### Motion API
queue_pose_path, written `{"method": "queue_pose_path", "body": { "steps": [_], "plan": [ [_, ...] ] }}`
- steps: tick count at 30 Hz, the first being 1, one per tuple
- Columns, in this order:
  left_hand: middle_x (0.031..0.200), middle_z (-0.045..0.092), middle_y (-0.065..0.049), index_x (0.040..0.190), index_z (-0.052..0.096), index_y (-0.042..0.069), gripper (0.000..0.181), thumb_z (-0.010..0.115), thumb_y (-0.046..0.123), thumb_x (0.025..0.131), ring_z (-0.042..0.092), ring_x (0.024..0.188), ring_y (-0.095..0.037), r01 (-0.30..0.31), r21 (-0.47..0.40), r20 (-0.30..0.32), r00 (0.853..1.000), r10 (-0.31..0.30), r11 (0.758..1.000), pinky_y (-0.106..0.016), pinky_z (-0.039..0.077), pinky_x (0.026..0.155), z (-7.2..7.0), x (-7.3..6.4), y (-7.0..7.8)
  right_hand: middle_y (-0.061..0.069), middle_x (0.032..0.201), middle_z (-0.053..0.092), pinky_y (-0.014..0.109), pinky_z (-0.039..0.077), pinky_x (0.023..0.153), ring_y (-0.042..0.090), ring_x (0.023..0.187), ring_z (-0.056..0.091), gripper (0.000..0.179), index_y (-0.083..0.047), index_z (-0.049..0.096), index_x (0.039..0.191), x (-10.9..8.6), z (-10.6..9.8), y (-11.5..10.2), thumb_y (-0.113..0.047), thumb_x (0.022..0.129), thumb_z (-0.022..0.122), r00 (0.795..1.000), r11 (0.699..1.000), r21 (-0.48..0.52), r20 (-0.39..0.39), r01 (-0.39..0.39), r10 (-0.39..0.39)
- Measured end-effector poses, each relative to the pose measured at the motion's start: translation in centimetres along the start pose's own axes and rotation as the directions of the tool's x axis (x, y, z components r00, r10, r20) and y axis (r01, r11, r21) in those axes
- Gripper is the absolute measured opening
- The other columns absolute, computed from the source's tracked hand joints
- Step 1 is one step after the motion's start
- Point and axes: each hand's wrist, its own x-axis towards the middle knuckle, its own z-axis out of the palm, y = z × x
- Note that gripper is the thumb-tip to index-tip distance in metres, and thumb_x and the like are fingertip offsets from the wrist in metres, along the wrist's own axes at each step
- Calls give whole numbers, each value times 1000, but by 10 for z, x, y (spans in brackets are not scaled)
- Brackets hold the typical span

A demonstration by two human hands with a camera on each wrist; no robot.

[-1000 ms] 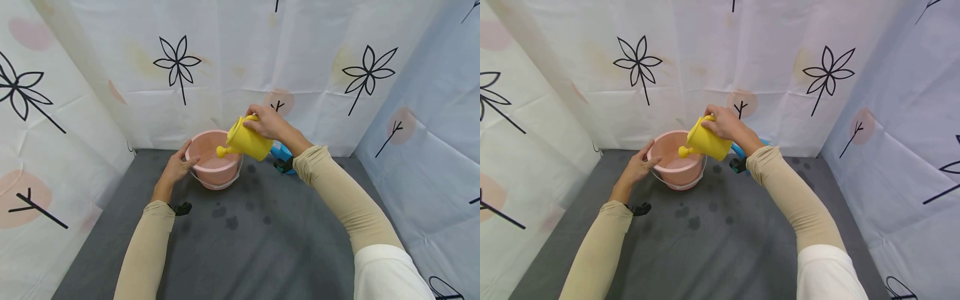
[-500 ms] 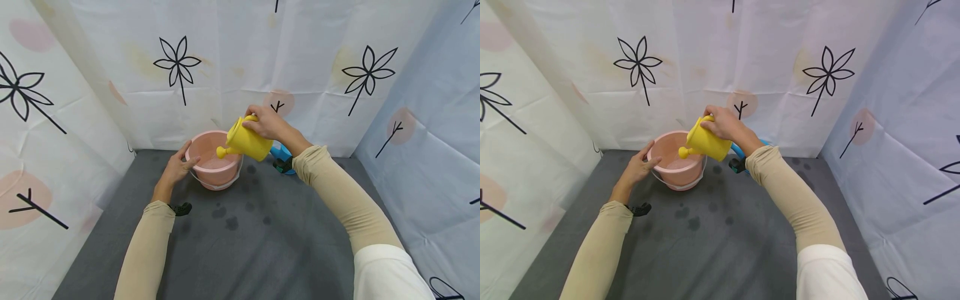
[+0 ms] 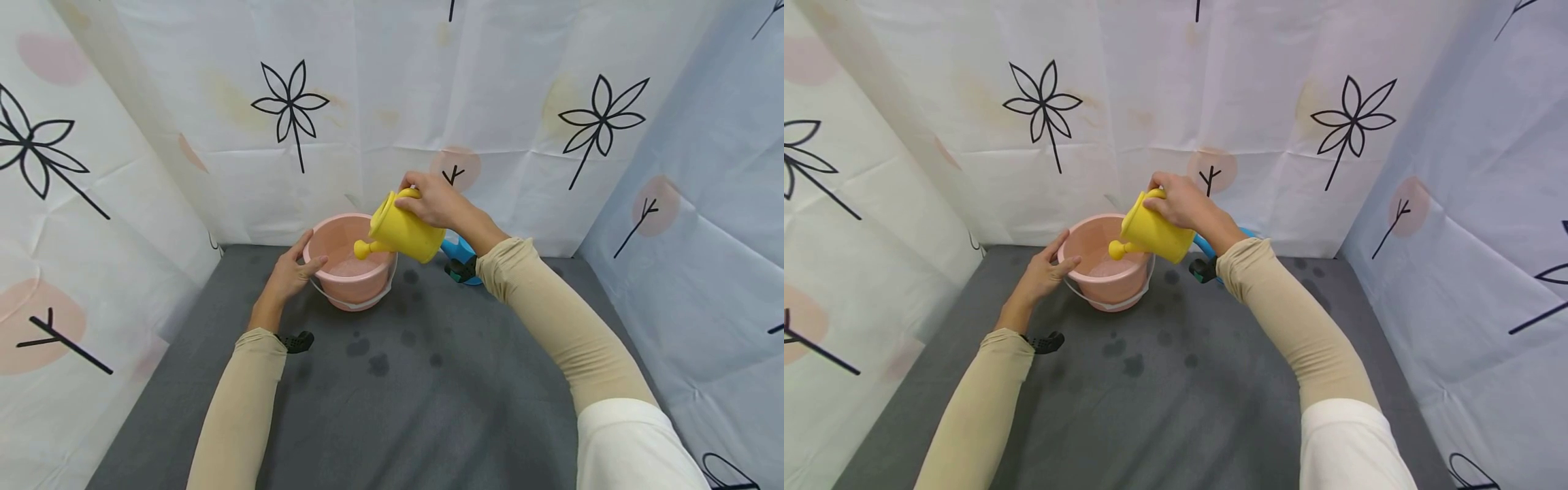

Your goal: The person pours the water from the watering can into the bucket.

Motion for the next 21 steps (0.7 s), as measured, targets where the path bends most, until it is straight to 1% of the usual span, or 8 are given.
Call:
{"method": "queue_pose_path", "body": {
  "steps": [8,15,21],
  "plan": [
    [169,27,-16,162,14,46,93,64,70,88,27,155,-40,2,-1,4,1000,-2,1000,-63,30,121,-1,1,0,15,118,66,41,52,92,29,100,59,30,-5,61,123,1,0,-1,-29,104,60,1000,1000,-10,-6,-3,3],
    [169,26,-16,162,13,46,93,63,71,88,27,155,-40,14,1,6,1000,-14,1000,-63,31,120,0,2,-1,16,119,66,41,52,92,29,100,59,31,-4,62,124,2,0,-2,-28,104,61,1000,1000,-3,-6,-1,1],
    [168,27,-16,163,15,44,93,64,69,89,28,155,-39,2,-10,6,1000,-2,1000,-62,32,120,0,1,-1,16,119,66,42,52,92,29,100,59,32,-4,62,124,3,0,-3,-29,104,61,1000,1000,-10,2,-1,1]
  ]
}}
